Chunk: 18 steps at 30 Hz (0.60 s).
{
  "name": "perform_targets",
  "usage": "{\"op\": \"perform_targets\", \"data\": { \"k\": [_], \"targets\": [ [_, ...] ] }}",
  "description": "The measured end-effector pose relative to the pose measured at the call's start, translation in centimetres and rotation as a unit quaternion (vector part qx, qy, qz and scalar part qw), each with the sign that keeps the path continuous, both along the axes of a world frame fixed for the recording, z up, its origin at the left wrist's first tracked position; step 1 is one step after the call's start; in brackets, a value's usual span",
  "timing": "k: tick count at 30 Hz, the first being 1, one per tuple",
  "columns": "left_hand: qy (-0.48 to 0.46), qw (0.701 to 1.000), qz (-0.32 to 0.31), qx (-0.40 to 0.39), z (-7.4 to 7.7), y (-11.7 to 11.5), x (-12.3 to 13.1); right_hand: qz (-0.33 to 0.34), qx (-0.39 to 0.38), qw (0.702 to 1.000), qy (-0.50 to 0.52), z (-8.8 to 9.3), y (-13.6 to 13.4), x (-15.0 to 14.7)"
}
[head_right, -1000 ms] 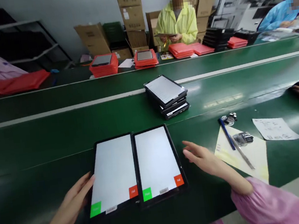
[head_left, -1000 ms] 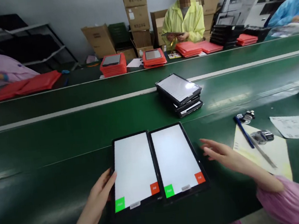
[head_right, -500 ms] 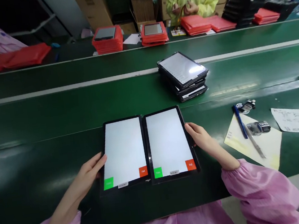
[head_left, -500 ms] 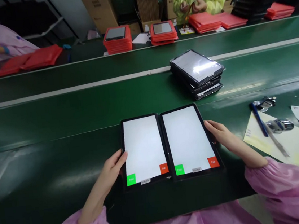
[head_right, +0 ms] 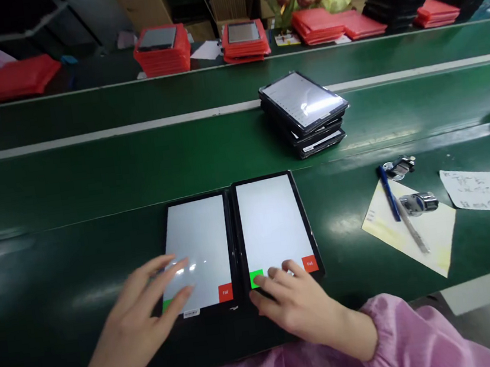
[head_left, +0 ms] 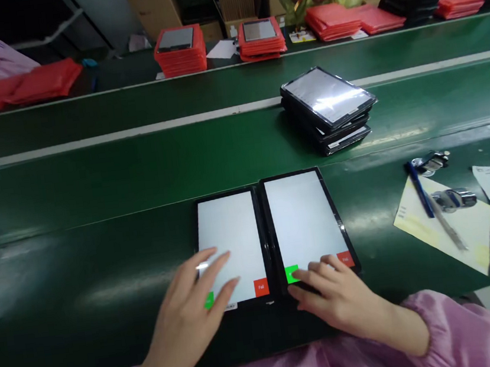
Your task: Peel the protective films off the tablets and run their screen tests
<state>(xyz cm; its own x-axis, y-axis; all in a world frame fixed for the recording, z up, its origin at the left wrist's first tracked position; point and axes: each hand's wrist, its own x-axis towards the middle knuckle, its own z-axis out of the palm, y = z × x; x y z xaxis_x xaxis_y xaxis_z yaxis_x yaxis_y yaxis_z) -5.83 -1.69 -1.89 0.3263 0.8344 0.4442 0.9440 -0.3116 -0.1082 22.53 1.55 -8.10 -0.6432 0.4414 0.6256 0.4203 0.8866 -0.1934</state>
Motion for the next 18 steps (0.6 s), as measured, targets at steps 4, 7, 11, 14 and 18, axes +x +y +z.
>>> {"op": "perform_targets", "data": {
  "k": [4, 7, 11, 14, 18],
  "targets": [
    [-0.095, 0.981, -0.155, -0.064, -0.5, 0.7, 3.3, 0.02, 0.072, 0.997, 0.03, -0.7, -0.4, -1.2],
    [-0.101, 0.961, -0.235, -0.109, -1.2, 2.2, 4.7, 0.0, 0.075, 0.997, 0.02, -0.1, 0.3, -0.9],
    [-0.047, 0.947, -0.299, -0.108, -1.3, 5.2, 5.7, -0.026, 0.053, 0.998, 0.005, 0.3, 0.5, -0.9],
    [-0.032, 0.939, -0.321, -0.12, -0.8, 6.7, 6.0, -0.019, 0.058, 0.998, 0.019, -0.3, 0.4, -1.4],
    [-0.061, 0.931, -0.322, -0.161, -0.6, 7.5, 6.2, -0.048, 0.067, 0.997, 0.005, -0.1, 1.2, -1.3]
  ]
}}
